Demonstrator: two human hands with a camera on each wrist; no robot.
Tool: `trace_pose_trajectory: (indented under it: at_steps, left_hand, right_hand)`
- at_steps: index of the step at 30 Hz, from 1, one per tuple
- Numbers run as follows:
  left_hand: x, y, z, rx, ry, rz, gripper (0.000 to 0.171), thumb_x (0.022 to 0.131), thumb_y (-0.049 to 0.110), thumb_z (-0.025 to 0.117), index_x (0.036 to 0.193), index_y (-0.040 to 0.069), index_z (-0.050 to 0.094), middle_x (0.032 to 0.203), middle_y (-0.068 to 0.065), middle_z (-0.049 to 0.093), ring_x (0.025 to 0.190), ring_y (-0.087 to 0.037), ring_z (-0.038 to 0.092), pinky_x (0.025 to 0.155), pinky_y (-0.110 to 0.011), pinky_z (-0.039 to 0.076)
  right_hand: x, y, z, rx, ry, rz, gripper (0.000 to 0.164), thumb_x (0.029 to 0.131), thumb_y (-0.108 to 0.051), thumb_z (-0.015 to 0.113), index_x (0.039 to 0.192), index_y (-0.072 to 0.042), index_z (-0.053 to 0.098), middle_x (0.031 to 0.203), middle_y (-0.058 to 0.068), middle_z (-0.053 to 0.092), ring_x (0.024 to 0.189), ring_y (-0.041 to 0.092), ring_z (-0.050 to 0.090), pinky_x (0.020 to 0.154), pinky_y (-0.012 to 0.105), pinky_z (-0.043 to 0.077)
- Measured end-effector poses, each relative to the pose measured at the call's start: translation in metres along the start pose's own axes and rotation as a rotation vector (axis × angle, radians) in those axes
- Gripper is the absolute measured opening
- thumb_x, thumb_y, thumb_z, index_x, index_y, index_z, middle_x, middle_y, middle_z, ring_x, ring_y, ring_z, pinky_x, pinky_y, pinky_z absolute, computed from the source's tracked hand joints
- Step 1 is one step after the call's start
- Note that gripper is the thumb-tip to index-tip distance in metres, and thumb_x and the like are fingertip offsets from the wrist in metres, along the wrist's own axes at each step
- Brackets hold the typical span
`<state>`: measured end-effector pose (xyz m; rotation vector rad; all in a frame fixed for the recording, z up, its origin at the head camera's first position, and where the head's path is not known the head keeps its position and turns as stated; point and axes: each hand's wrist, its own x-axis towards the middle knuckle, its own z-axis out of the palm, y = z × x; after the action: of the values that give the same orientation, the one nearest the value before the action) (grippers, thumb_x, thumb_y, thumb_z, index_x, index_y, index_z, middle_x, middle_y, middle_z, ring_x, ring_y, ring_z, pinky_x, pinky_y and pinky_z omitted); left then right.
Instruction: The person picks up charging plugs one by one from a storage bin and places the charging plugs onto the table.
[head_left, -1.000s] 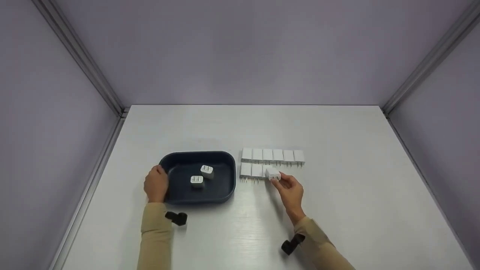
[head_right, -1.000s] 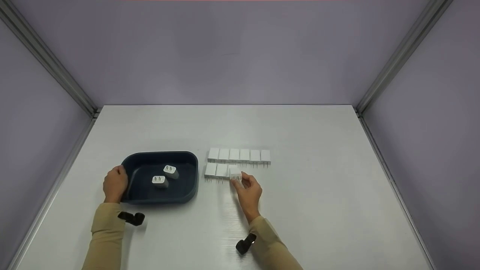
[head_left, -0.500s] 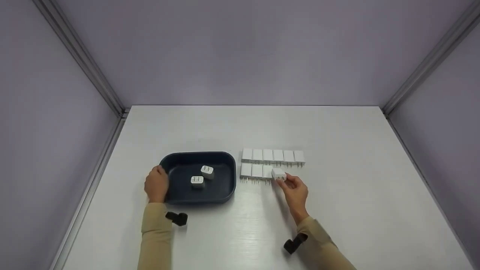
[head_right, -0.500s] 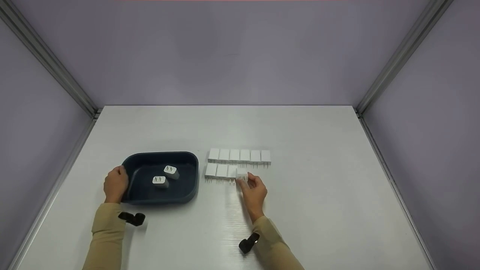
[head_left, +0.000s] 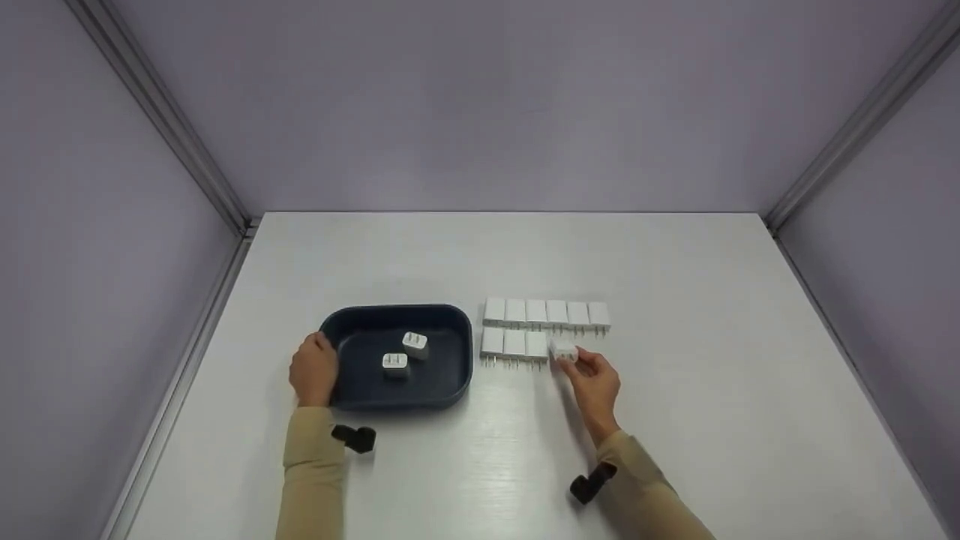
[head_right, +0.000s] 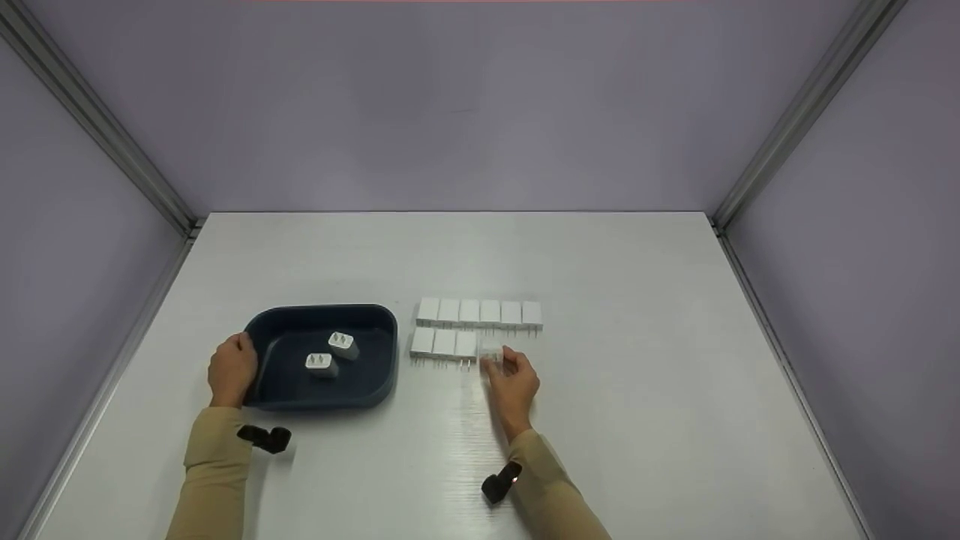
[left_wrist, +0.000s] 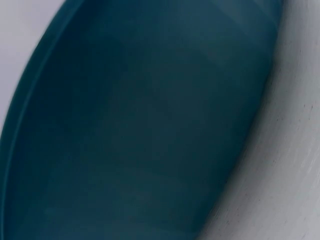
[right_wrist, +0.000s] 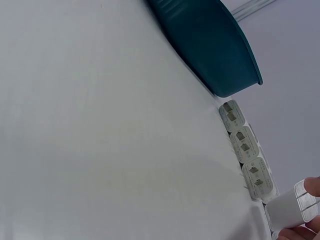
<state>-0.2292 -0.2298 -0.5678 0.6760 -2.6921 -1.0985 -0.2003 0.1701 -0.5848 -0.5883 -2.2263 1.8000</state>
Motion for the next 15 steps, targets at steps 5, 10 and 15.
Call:
trace_pose_trajectory:
  at_steps: [5,10,15]
  left_hand:
    - [0.0002,0.0005,0.0002,0.013,-0.001,-0.004,0.049,0.104,0.024,0.025,0.115,-0.009,0.061,0.11,-0.033,0.064,0.099,-0.049,0.063,0.084,-0.058,0.048]
    - [0.0007,0.0007,0.0,0.017,-0.006,-0.012,0.05,0.104,0.024,0.025,0.119,-0.009,0.059,0.114,-0.034,0.063,0.103,-0.05,0.062,0.086,-0.059,0.048]
    - [0.0007,0.0006,0.0005,0.011,0.001,-0.014,0.05,0.104,0.024,0.025,0.12,-0.009,0.059,0.116,-0.033,0.063,0.104,-0.05,0.062,0.087,-0.059,0.047]
  right_hand:
    - [0.0001,0.0023,-0.0007,-0.028,-0.035,-0.001,0.037,0.084,-0.013,0.073,0.113,0.007,0.062,0.122,0.026,0.064,0.114,0.036,0.064,0.091,0.027,0.054]
    - [0.0002,0.0044,0.0008,-0.038,-0.034,-0.009,0.038,0.083,-0.012,0.075,0.113,0.007,0.063,0.118,0.027,0.066,0.111,0.035,0.065,0.09,0.026,0.054]
    - [0.0017,0.0057,0.0028,-0.062,-0.022,-0.035,0.038,0.08,-0.008,0.076,0.112,0.009,0.063,0.114,0.029,0.066,0.109,0.038,0.066,0.086,0.025,0.055]
